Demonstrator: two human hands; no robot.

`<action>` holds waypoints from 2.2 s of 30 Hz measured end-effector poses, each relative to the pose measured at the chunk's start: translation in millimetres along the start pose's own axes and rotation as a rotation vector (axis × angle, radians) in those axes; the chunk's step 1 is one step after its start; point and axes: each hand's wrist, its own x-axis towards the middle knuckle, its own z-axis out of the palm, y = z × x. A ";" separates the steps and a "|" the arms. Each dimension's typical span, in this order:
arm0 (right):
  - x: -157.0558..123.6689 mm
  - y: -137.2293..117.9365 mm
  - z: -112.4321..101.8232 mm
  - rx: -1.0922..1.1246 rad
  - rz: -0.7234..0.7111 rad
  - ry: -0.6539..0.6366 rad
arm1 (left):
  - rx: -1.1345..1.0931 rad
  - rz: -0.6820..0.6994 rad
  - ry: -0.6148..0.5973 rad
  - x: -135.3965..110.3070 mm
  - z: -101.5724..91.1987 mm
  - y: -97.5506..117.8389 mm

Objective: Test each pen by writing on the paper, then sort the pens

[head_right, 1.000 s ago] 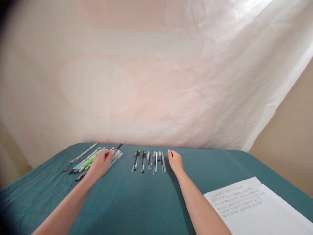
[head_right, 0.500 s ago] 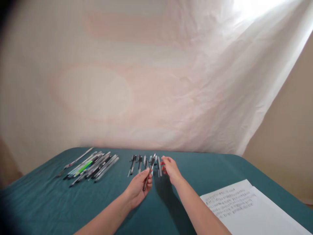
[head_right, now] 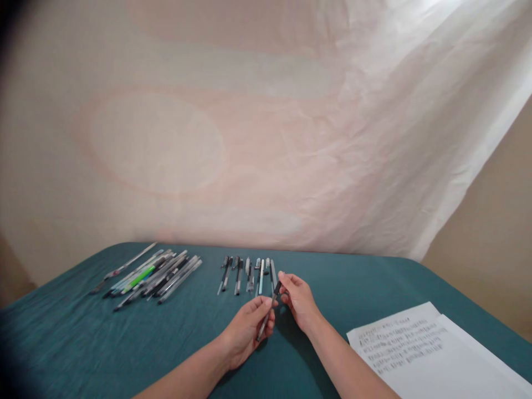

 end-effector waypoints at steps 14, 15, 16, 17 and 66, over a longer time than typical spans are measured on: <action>-4.2 -5.5 -2.2 0.011 0.013 -0.049 | 0.105 -0.028 0.032 -2.5 0.5 -2.3; -4.0 -5.4 -2.7 0.009 0.013 -0.053 | 0.103 -0.031 0.022 -2.4 0.2 -2.4; -3.8 -5.3 -3.2 0.008 0.014 -0.058 | 0.098 -0.032 0.010 -2.3 -0.1 -2.4; -3.7 -5.3 -3.7 0.009 0.012 -0.065 | 0.091 -0.034 -0.001 -2.2 -0.4 -2.4; -5.5 -6.9 -0.7 0.057 0.002 -0.102 | 0.025 -0.151 -0.045 2.1 -4.9 1.9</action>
